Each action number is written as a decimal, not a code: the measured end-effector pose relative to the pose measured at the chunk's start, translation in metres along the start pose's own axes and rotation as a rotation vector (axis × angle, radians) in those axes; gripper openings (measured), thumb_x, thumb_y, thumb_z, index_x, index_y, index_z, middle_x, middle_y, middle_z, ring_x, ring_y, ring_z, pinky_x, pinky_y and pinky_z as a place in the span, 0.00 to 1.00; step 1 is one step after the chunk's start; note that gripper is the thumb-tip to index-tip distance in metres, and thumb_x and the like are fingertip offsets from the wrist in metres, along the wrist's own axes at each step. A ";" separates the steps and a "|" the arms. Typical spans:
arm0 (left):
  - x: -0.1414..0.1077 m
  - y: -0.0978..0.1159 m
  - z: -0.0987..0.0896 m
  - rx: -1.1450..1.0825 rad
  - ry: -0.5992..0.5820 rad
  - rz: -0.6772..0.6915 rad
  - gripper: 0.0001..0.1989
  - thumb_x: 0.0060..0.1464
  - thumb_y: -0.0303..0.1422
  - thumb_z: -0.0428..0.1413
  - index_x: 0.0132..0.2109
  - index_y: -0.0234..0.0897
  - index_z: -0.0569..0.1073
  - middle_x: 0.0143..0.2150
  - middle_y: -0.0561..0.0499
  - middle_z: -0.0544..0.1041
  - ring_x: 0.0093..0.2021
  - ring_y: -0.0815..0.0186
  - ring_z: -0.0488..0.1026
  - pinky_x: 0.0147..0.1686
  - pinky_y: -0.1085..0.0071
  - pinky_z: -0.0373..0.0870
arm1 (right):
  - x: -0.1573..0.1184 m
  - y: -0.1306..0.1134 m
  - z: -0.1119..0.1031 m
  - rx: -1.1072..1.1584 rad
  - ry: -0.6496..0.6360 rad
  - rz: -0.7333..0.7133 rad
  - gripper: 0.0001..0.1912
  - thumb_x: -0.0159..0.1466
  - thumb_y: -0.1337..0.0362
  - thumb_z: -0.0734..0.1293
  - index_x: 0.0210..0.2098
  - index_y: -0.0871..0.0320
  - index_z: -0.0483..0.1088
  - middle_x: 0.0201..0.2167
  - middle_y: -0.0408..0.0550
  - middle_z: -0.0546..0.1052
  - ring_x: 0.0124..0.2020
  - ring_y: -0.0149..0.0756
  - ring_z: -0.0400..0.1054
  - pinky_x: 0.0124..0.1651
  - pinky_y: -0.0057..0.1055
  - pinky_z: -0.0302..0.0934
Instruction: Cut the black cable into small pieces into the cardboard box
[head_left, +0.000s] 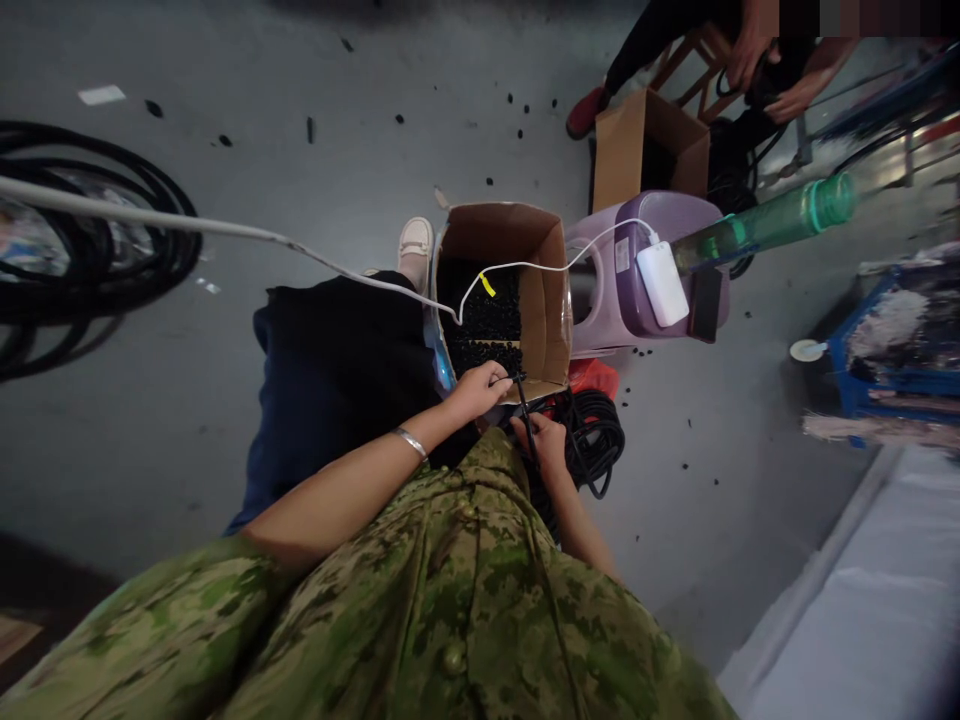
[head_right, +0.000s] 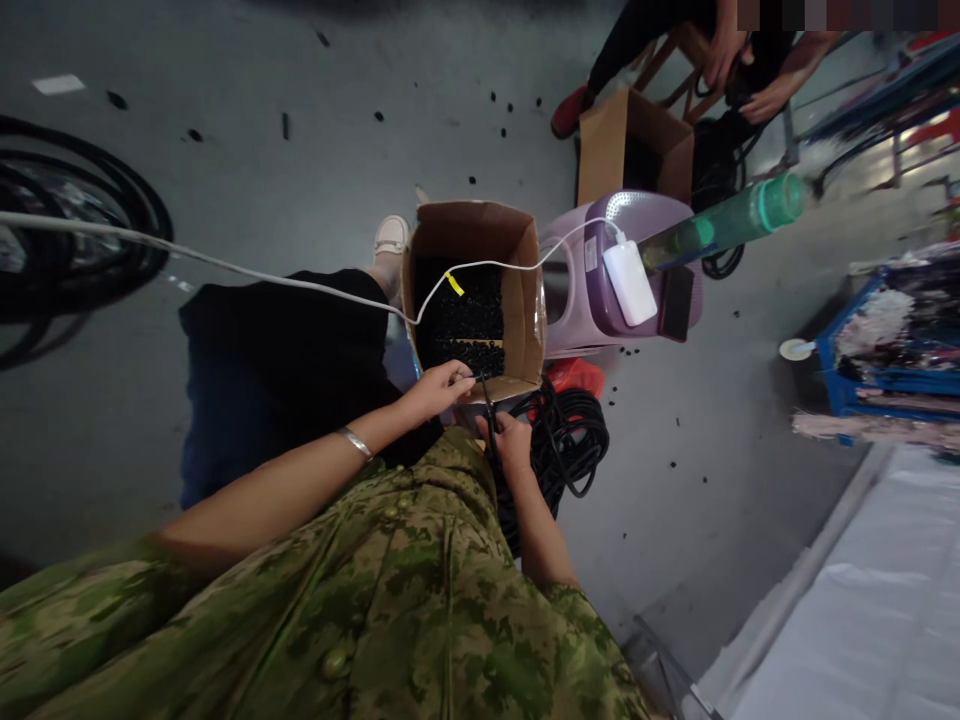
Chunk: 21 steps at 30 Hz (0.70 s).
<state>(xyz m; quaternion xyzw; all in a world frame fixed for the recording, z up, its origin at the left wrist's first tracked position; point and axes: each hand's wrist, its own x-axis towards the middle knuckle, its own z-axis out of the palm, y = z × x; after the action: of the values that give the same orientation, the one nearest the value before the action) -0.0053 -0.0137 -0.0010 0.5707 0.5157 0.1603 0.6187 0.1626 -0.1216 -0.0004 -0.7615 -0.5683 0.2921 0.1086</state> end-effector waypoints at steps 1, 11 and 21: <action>-0.001 0.000 -0.001 -0.026 0.018 -0.007 0.07 0.56 0.35 0.52 0.35 0.37 0.71 0.28 0.53 0.75 0.30 0.67 0.70 0.32 0.72 0.65 | 0.000 0.000 0.001 0.001 0.001 0.002 0.30 0.61 0.39 0.59 0.17 0.58 0.64 0.15 0.40 0.60 0.20 0.27 0.49 0.24 0.26 0.45; 0.003 0.003 -0.001 -0.064 0.052 0.012 0.07 0.55 0.34 0.51 0.33 0.36 0.72 0.25 0.54 0.73 0.28 0.68 0.66 0.29 0.73 0.60 | 0.006 0.004 -0.010 0.021 -0.153 0.016 0.26 0.61 0.41 0.60 0.22 0.55 0.68 0.18 0.42 0.68 0.22 0.30 0.58 0.26 0.25 0.49; 0.002 0.005 -0.003 0.044 0.034 0.084 0.09 0.55 0.34 0.52 0.37 0.36 0.75 0.30 0.52 0.77 0.33 0.65 0.71 0.34 0.72 0.65 | 0.018 -0.002 -0.015 0.075 -0.237 0.021 0.20 0.62 0.45 0.62 0.29 0.54 0.73 0.21 0.42 0.72 0.25 0.32 0.64 0.29 0.26 0.54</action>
<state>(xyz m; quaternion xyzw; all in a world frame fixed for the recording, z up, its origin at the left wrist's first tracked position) -0.0052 -0.0087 0.0025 0.6026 0.5050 0.1843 0.5898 0.1730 -0.1022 0.0069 -0.7230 -0.5578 0.4023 0.0661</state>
